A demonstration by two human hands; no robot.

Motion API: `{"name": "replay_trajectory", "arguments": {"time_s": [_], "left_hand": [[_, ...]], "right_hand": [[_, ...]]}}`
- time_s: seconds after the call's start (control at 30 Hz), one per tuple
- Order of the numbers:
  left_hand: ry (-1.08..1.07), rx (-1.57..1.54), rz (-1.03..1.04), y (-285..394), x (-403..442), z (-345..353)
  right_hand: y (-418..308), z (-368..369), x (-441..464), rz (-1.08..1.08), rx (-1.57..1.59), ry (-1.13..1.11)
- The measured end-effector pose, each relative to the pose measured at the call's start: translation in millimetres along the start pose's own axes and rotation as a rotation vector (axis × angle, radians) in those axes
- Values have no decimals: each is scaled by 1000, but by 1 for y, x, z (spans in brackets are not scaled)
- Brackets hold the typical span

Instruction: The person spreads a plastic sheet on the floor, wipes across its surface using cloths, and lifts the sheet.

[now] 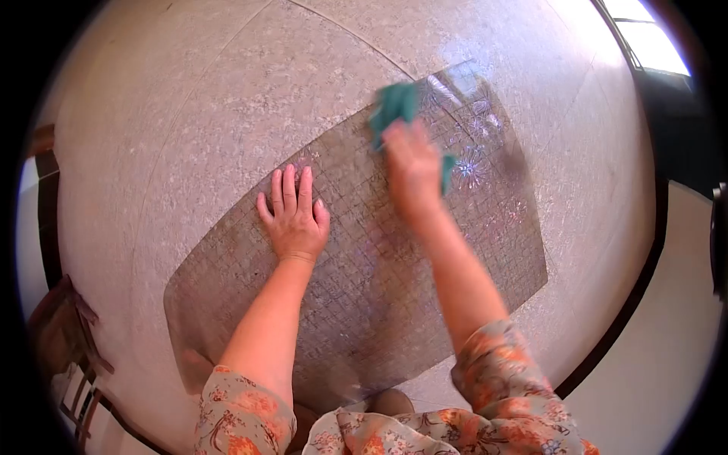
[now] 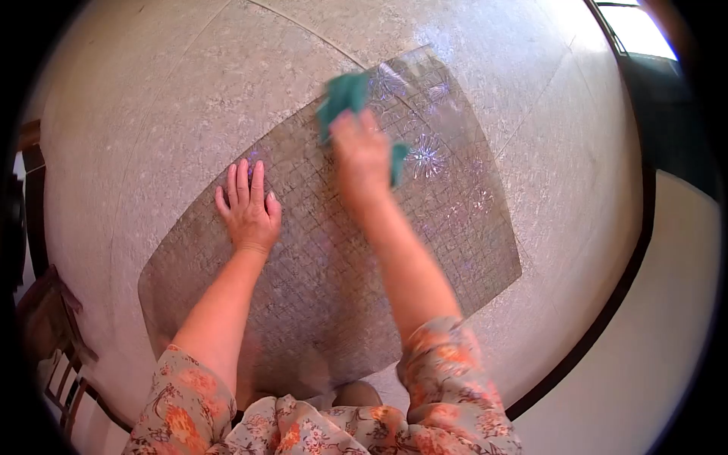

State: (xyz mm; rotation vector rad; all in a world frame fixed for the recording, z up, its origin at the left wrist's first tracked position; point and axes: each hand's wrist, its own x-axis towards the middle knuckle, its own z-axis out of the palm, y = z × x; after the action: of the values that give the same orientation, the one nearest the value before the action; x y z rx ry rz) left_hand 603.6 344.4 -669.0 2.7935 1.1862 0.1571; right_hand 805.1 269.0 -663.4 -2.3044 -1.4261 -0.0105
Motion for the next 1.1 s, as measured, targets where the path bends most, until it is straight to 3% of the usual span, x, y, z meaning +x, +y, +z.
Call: {"name": "replay_trajectory", "arguments": {"time_s": [0.13,0.2,0.27,0.3,0.43,0.77,0.93,1.0,1.03,1.1], "left_hand": [[-12,6,-2,0,2,0],[-28,2,-6,-1,1,-1],[-73,24,-40,-6,-1,-10],[-84,14,-41,-6,-2,-13],[29,-76,-33,5,-2,-5],[191,-259,24,-5,-12,8],[137,6,-158,-129,-190,-30],[23,160,-359,-196,-266,-44],[-27,-55,-538,-274,-314,-41],[-269,514,-694,-320,-335,-64]], "right_hand": [[-72,-17,-104,-173,145,-274],[-54,-39,-139,-264,149,-368],[-12,-49,-152,-219,99,-425],[19,-59,-144,-221,-115,-396],[161,-71,-120,60,-279,76],[202,-53,-121,46,-432,140],[220,-49,-116,-34,-421,182],[220,-49,-114,14,-456,124],[224,-54,-111,20,-499,124],[241,-46,-112,3,-478,113]]}}
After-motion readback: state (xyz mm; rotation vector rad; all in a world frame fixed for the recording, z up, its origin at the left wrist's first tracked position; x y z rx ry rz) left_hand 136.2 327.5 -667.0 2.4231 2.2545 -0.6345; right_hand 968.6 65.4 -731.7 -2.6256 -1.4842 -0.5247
